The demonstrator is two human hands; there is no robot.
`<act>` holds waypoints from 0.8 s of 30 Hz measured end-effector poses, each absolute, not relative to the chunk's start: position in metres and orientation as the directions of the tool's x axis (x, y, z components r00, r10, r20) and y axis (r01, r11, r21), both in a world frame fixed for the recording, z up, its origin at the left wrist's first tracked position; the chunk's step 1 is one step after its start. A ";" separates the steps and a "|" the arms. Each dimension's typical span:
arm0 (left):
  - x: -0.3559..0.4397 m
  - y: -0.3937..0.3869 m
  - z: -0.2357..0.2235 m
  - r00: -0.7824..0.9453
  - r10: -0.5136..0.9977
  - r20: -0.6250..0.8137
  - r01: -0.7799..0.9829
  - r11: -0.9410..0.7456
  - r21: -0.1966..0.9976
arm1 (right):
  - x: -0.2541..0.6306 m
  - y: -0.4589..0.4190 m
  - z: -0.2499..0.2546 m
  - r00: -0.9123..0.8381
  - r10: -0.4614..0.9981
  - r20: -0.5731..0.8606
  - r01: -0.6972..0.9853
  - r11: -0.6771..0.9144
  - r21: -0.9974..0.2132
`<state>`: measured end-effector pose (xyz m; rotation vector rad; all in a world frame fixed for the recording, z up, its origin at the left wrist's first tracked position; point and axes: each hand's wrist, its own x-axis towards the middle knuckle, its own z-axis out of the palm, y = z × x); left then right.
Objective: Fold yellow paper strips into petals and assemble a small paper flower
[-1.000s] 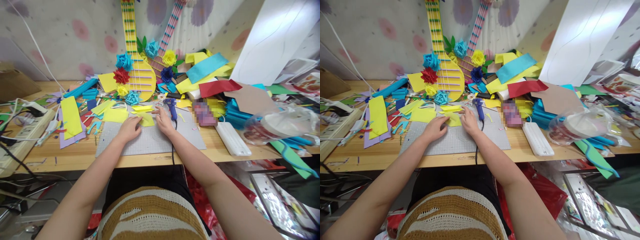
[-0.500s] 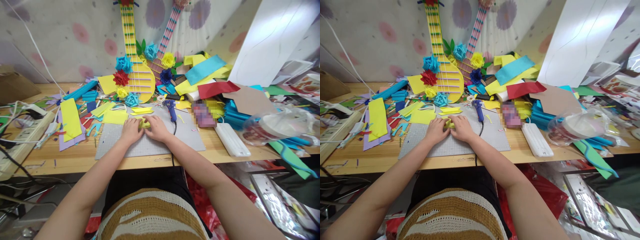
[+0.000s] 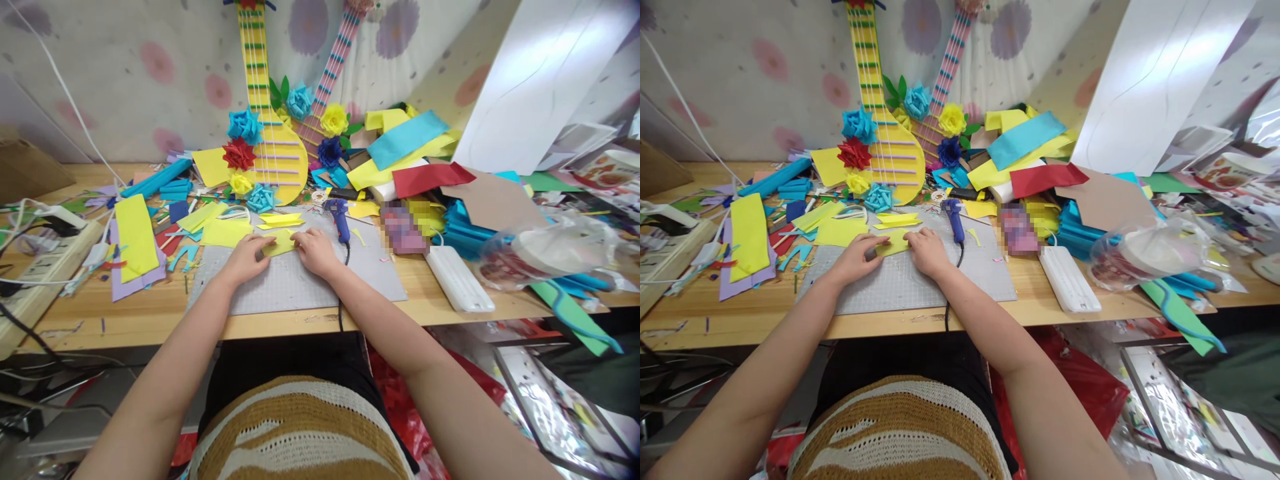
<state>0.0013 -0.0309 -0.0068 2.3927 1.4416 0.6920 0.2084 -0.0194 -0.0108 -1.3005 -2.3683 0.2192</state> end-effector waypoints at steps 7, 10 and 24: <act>0.011 -0.033 -0.010 0.314 0.907 0.281 0.811 -0.410 0.417 | 0.199 -0.026 -0.009 -0.616 0.695 0.370 0.652 0.714 -0.256; 0.023 -0.035 -0.013 0.280 0.925 0.255 0.792 -0.373 0.483 | 0.193 -0.027 -0.009 -0.608 0.713 0.349 0.684 0.693 -0.225; 0.006 -0.035 -0.004 0.257 0.940 0.225 0.770 -0.340 0.540 | 0.191 -0.031 -0.009 -0.471 0.813 0.344 0.839 0.532 -0.109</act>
